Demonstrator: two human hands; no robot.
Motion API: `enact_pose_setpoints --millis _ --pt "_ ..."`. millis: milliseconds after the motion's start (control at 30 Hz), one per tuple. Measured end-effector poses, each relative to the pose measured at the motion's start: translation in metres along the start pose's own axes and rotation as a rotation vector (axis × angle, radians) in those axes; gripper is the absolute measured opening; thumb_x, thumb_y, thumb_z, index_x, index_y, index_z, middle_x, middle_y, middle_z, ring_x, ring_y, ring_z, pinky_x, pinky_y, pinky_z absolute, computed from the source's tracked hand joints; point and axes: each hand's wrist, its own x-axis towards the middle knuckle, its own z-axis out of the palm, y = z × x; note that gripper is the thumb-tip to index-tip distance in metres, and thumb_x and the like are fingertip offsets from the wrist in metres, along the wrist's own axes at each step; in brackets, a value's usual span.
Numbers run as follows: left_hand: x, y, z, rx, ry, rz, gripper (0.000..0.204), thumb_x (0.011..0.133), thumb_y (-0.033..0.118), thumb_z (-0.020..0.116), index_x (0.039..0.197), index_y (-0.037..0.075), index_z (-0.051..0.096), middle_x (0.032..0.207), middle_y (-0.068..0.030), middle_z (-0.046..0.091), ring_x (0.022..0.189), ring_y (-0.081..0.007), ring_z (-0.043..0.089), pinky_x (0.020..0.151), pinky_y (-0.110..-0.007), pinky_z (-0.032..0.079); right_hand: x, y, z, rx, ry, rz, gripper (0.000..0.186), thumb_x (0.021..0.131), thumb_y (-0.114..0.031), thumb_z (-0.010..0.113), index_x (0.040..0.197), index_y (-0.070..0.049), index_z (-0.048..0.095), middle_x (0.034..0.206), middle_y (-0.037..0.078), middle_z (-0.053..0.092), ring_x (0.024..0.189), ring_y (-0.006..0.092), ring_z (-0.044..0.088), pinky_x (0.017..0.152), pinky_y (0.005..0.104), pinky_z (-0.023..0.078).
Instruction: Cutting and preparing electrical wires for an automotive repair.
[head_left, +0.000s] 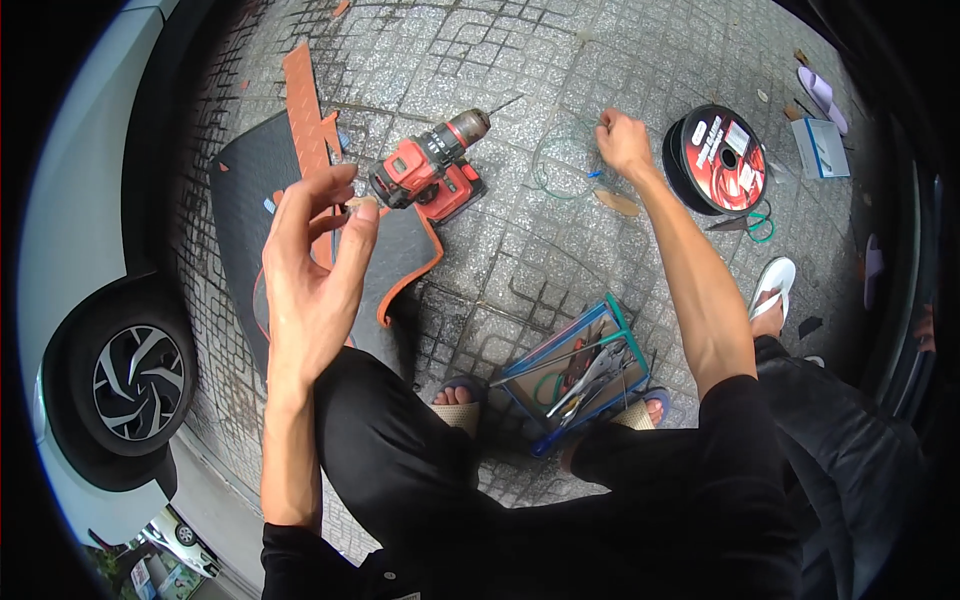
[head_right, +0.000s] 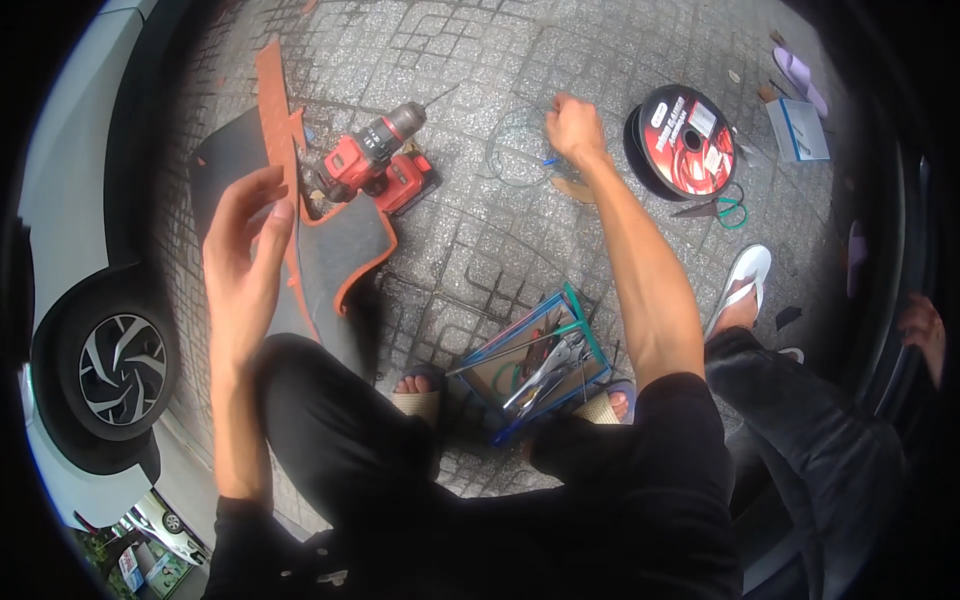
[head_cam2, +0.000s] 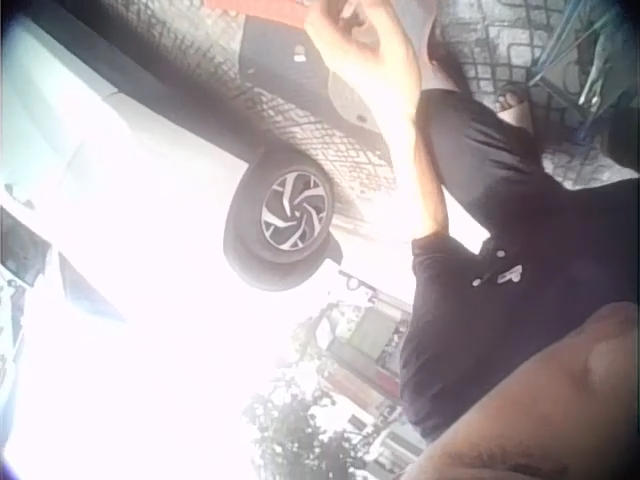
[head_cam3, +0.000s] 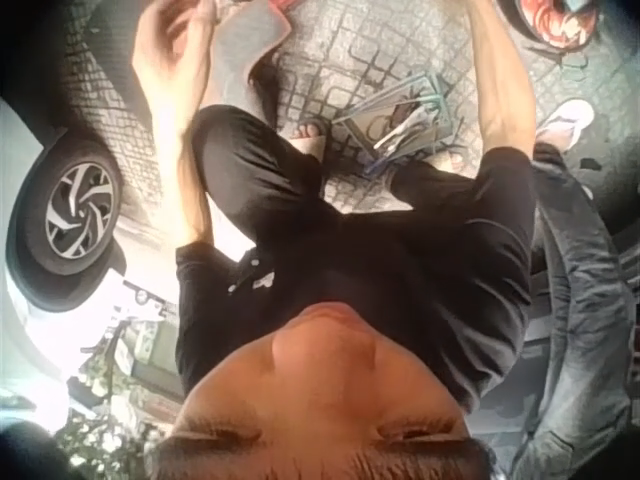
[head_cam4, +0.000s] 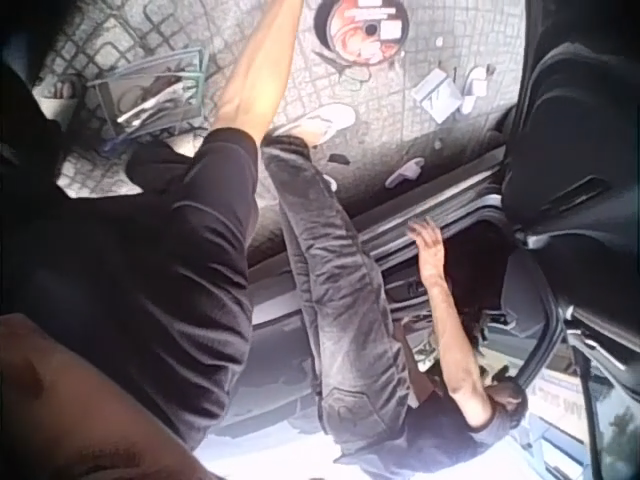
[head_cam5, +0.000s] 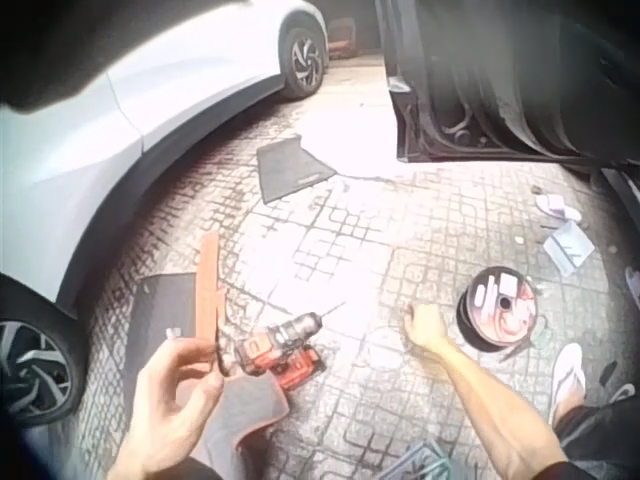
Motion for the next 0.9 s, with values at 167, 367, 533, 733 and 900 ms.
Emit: enact_pose_setpoints --millis 167,367,533,733,900 --pt "-0.051 0.055 -0.027 -0.373 -0.611 -0.109 0.023 0.092 0.011 0.066 0.109 -0.005 0.063 0.098 -0.0166 0.067 0.087 -0.0255 0.067 0.076 -0.035 0.052 -0.042 -0.015 -0.058 0.573 0.154 0.126 0.022 0.096 -0.017 0.057 0.109 0.0 0.061 0.089 0.013 0.073 0.082 0.0201 0.07 0.075 0.0343 0.055" --pt "-0.153 0.098 -0.007 -0.578 -0.344 -0.343 0.028 0.092 0.021 0.061 0.107 -0.003 0.058 0.105 -0.0225 0.06 0.099 -0.0395 0.06 0.088 -0.049 0.046 -0.251 -0.13 -0.128 0.853 -0.386 0.658 0.018 0.102 -0.02 0.06 0.108 -0.004 0.056 0.089 0.008 0.064 0.08 0.0194 0.068 0.075 0.0312 0.058" --pt "-0.223 0.143 -0.03 -0.413 -0.095 -0.74 0.037 0.09 0.026 0.065 0.11 -0.004 0.059 0.098 -0.0224 0.062 0.095 -0.0395 0.063 0.086 -0.047 0.049 -0.409 -0.243 -0.243 0.773 -0.685 0.626 0.024 0.101 -0.014 0.055 0.12 0.001 0.058 0.112 0.008 0.065 0.102 0.0141 0.062 0.09 0.0285 0.05" --pt "-0.319 0.173 -0.089 -0.857 0.101 -1.25 0.024 0.09 0.011 0.064 0.107 -0.005 0.061 0.079 -0.0157 0.066 0.077 -0.0264 0.069 0.071 -0.039 0.054 -0.521 -0.341 -0.314 0.447 -0.977 0.36 0.037 0.1 -0.008 0.058 0.133 0.005 0.051 0.129 0.009 0.059 0.116 0.0168 0.057 0.1 0.0292 0.044" --pt "-0.356 0.169 -0.149 -1.209 0.239 -1.451 0.017 0.098 0.01 0.058 0.109 -0.001 0.062 0.082 -0.0058 0.065 0.077 -0.0126 0.066 0.069 -0.029 0.055 -0.525 -0.401 -0.348 0.415 -1.086 0.636 0.034 0.1 -0.013 0.062 0.13 0.001 0.053 0.096 0.004 0.062 0.087 0.0093 0.06 0.079 0.0235 0.048"
